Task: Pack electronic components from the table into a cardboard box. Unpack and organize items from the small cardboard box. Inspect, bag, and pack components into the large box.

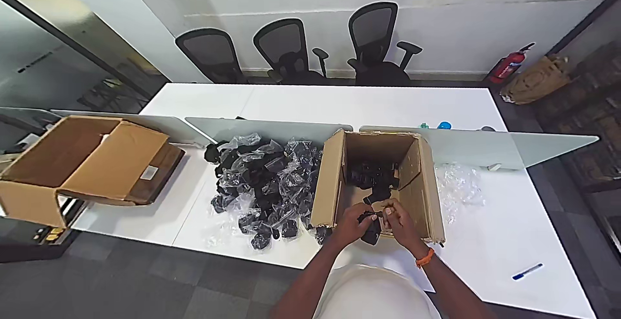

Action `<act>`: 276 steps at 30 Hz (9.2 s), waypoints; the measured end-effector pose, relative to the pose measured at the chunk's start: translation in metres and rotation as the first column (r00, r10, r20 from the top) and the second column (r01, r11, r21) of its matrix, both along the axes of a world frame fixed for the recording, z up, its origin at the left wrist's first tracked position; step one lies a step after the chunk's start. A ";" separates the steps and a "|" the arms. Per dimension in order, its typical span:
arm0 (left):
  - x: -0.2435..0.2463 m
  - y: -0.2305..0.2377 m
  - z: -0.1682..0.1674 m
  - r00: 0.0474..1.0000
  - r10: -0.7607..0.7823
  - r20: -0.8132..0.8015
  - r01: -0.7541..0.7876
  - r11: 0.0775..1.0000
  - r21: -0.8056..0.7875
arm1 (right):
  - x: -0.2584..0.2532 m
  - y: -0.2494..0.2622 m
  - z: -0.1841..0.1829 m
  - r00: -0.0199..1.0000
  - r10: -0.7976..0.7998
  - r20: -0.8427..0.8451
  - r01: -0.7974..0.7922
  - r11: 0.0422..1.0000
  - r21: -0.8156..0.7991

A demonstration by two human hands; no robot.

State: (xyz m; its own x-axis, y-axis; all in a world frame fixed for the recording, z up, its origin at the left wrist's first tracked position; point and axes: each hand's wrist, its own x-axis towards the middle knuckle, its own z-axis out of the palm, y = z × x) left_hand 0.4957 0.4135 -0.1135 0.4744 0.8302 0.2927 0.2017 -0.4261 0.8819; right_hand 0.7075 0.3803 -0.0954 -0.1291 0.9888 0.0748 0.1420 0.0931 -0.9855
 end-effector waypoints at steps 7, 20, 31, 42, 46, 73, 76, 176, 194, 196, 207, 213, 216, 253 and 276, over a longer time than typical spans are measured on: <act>0.002 0.000 0.001 0.999 0.023 -0.031 -0.024 0.999 -0.023 | 0.003 -0.001 -0.005 0.997 0.051 -0.058 -0.047 0.997 0.053; 0.001 -0.001 0.002 0.998 0.014 -0.063 -0.015 1.000 -0.011 | -0.003 0.003 -0.004 0.993 -0.004 0.122 0.001 1.000 0.023; 0.001 0.000 0.007 0.997 0.000 -0.078 -0.010 0.991 -0.132 | -0.001 0.000 -0.011 0.995 -0.007 0.102 0.000 0.998 0.068; 0.000 0.001 0.002 0.997 -0.016 -0.076 0.013 0.999 -0.049 | -0.009 0.004 -0.005 0.884 -0.010 0.468 0.002 1.000 0.017; 0.001 0.003 0.002 0.998 -0.026 -0.057 0.023 0.998 -0.057 | -0.006 0.000 -0.007 0.980 -0.019 0.196 0.009 0.999 0.051; 0.002 -0.002 0.000 0.991 -0.017 -0.131 0.021 0.999 0.030 | -0.015 -0.005 -0.010 0.764 -0.163 0.625 0.064 0.982 0.178; 0.003 -0.002 0.000 0.988 -0.006 -0.152 0.014 0.999 0.051 | -0.013 0.003 0.000 0.848 -0.027 0.530 0.060 0.997 -0.046; -0.002 0.030 0.055 0.989 -0.148 -0.015 0.117 0.834 -0.540 | 0.014 0.001 0.018 0.995 0.030 -0.096 -0.046 0.984 -0.170; -0.014 0.036 0.028 0.927 0.284 -0.244 -0.312 0.947 -0.083 | 0.001 0.080 0.019 0.983 -0.173 0.068 0.185 0.917 -0.352; -0.022 0.033 0.011 0.869 0.388 -0.306 -0.354 0.921 0.163 | 0.005 0.105 0.010 0.961 -0.272 0.052 0.267 0.861 -0.433; -0.026 0.040 0.008 0.788 0.428 -0.442 -0.506 0.860 -0.069 | 0.011 0.219 -0.054 0.921 -0.314 0.233 0.390 0.696 -0.603; -0.020 0.043 0.014 0.766 0.386 -0.513 -0.511 0.851 -0.123 | 0.022 0.222 -0.125 0.857 -0.483 0.178 0.453 0.544 -0.706; -0.019 0.043 0.013 0.752 0.376 -0.541 -0.513 0.850 -0.123 | 0.032 0.229 -0.145 0.784 -0.541 0.303 0.603 0.552 -0.576; -0.094 -0.048 -0.080 0.881 0.470 0.050 -0.368 0.748 -0.552 | -0.111 0.030 -0.008 0.472 0.343 0.812 -0.454 0.884 -0.110; -0.149 0.063 -0.122 0.445 0.392 -0.805 -0.781 0.610 -0.135 | -0.127 0.028 -0.008 0.440 0.168 0.882 -0.328 0.945 -0.017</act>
State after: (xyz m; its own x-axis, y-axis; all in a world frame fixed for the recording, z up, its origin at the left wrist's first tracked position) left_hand 0.3466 0.4766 -0.2358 -0.3092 0.8939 -0.3246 0.8090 0.4267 0.4044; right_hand 0.5807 0.4087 -0.1037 -0.4435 0.8912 -0.0951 0.8559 0.3896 -0.3400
